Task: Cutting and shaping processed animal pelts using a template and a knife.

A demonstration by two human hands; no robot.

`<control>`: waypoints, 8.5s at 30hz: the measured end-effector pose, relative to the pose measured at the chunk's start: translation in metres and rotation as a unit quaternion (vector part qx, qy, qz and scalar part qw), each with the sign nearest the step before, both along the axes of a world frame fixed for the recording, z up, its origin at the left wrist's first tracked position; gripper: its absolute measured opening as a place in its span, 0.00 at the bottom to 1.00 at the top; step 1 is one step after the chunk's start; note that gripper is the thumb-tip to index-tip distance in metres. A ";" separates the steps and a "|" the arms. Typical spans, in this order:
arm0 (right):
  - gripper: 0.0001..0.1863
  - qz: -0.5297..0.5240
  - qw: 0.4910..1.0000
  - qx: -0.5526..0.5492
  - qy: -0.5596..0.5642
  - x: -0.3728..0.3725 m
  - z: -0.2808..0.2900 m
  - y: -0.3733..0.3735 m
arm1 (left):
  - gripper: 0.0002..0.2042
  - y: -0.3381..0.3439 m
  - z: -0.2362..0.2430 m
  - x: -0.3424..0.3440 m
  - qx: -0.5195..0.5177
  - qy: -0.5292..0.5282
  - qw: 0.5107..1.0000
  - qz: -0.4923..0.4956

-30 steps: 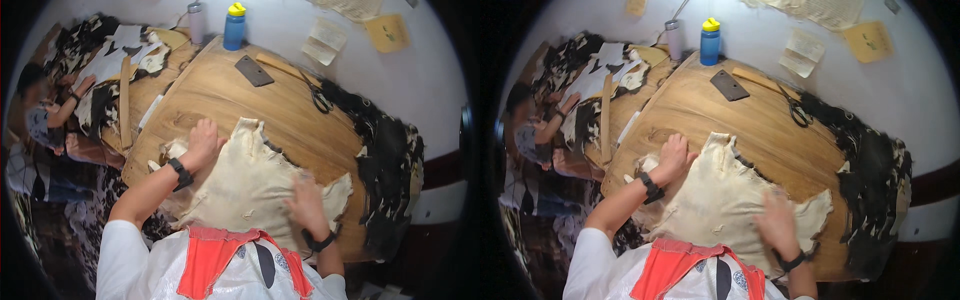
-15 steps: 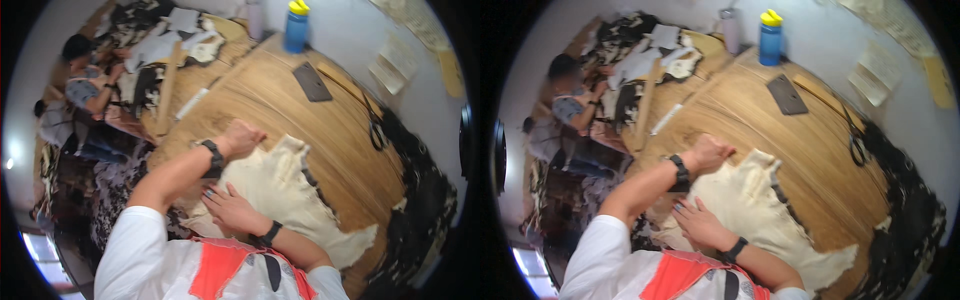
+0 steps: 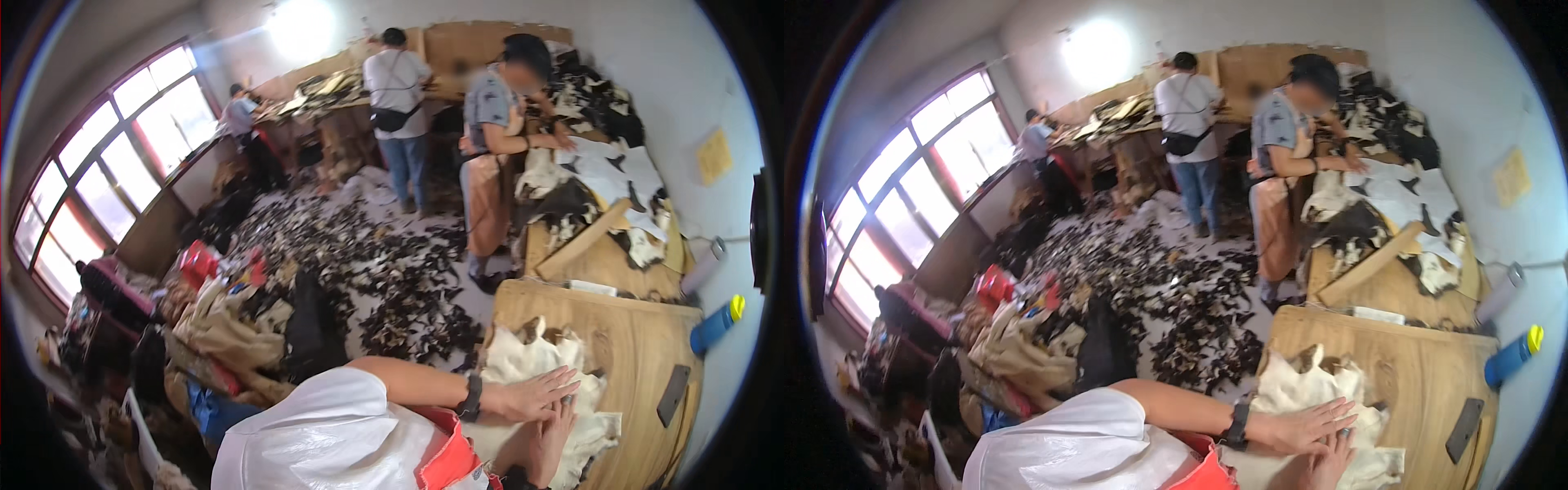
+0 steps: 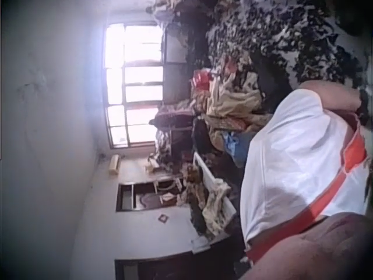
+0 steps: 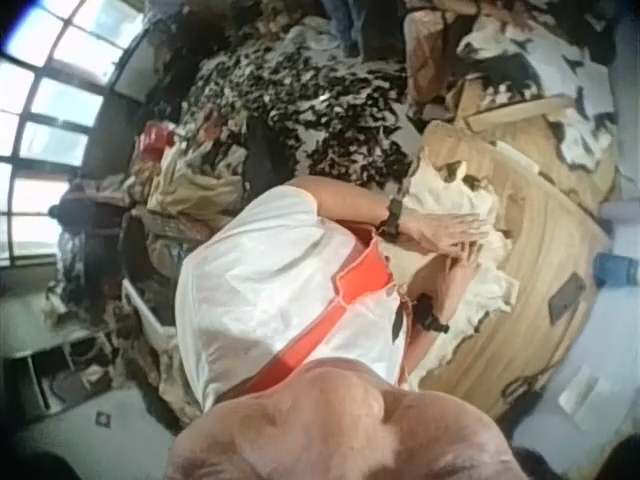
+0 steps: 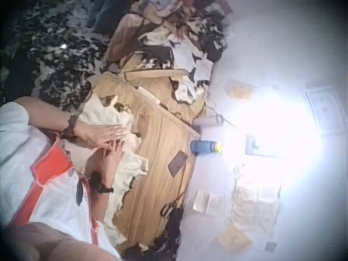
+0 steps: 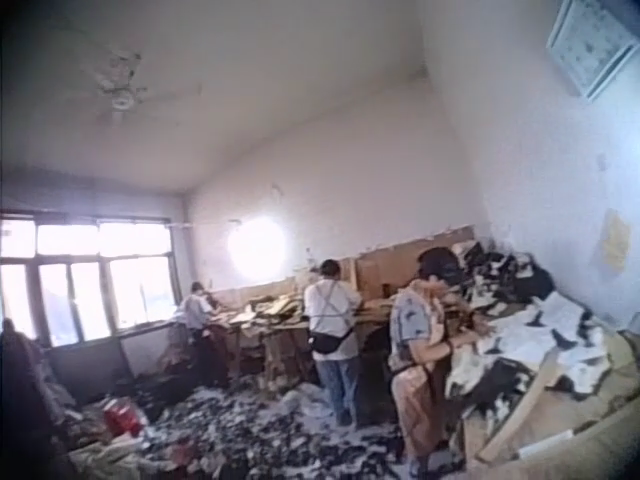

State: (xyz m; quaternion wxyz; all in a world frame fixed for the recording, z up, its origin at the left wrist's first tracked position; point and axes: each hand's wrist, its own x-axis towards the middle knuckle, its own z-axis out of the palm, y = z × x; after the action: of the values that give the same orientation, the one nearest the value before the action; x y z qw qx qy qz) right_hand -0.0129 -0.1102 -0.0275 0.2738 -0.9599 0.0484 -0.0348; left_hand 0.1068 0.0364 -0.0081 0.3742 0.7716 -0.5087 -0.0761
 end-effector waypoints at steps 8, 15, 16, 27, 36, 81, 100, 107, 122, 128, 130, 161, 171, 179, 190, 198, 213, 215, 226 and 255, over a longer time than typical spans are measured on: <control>0.44 -0.037 0.989 -0.113 0.089 0.025 0.024 0.013 | 0.37 0.001 0.015 0.079 0.166 -0.101 0.981 0.015; 0.47 -0.075 0.984 -0.135 0.091 0.025 0.035 0.023 | 0.25 -0.060 -0.007 0.134 0.195 -0.150 0.956 0.162; 0.47 -0.090 0.982 -0.135 0.095 0.023 0.039 0.025 | 0.20 -0.068 -0.013 0.136 0.152 -0.149 0.960 0.180; 0.44 -0.163 0.981 -0.071 0.077 0.020 0.084 0.038 | 0.11 -0.102 -0.027 0.181 0.088 -0.259 0.957 0.098; 0.47 -0.104 0.994 -0.031 0.031 0.036 0.050 0.024 | 0.35 -0.026 0.056 0.120 0.102 -0.275 0.948 0.122; 0.43 -0.575 0.793 -0.128 0.151 -0.255 0.026 0.082 | 0.37 -0.014 0.035 0.067 0.266 -0.252 0.876 -0.313; 0.39 -0.638 0.766 -0.047 0.067 -0.305 0.036 -0.030 | 0.25 0.015 0.038 0.173 0.055 -0.209 0.972 -0.090; 0.35 -0.352 0.935 -0.033 0.011 -0.040 0.068 0.035 | 0.13 0.029 0.034 0.072 -0.032 -0.296 0.891 -0.343; 0.41 -0.384 0.919 -0.049 0.069 0.038 0.023 0.011 | 0.04 0.004 0.021 0.101 -0.014 -0.354 0.760 -0.544; 0.35 -0.253 0.954 0.006 -0.163 -0.063 0.063 0.105 | 0.11 -0.012 0.068 0.068 0.120 -0.061 0.900 -0.415; 0.31 -0.183 0.979 -0.068 -0.067 -0.076 0.085 0.157 | 0.22 -0.034 0.031 0.049 0.019 -0.138 0.917 -0.373; 0.17 -0.394 0.901 0.105 -0.150 -0.160 0.044 0.077 | 0.25 0.017 0.046 -0.080 0.100 -0.196 0.894 -0.389; 0.43 -0.381 0.917 -0.059 0.101 -0.092 0.013 0.053 | 0.09 0.000 0.020 -0.063 0.135 -0.150 0.828 -0.523; 0.42 -0.373 0.921 -0.085 0.081 -0.095 0.023 0.050 | 0.04 0.056 0.024 -0.056 0.115 -0.125 0.705 -0.688; 0.45 -0.445 0.888 -0.049 0.104 -0.117 0.028 0.037 | 0.46 -0.065 0.036 0.015 0.275 -0.243 0.867 -0.336; 0.41 -0.829 0.544 -0.065 0.111 -0.340 0.020 0.004 | 0.45 -0.072 0.037 0.019 0.280 -0.214 0.864 -0.360; 0.24 -0.779 0.622 0.002 -0.082 -0.466 -0.042 -0.004 | 0.40 -0.092 0.027 -0.034 0.317 -0.242 0.899 -0.179; 0.20 -0.766 0.641 -0.016 -0.051 -0.474 0.011 -0.013 | 0.39 -0.074 0.057 -0.027 0.318 -0.274 0.889 -0.181; 0.25 -0.824 0.346 -0.368 0.255 -0.827 0.106 -0.067 | 0.38 -0.084 0.068 -0.051 0.332 -0.344 0.861 -0.176; 0.35 -0.205 0.932 -0.275 0.116 -0.219 0.037 0.067 | 0.34 0.025 -0.013 0.142 0.206 -0.188 0.959 -0.039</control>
State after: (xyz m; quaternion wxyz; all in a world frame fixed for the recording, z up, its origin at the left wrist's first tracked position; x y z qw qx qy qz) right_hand -0.2314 -0.0429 0.0100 -0.0216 -0.9641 0.2646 0.0097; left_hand 0.2483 0.0615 -0.0214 0.1014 0.8121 -0.5727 -0.0468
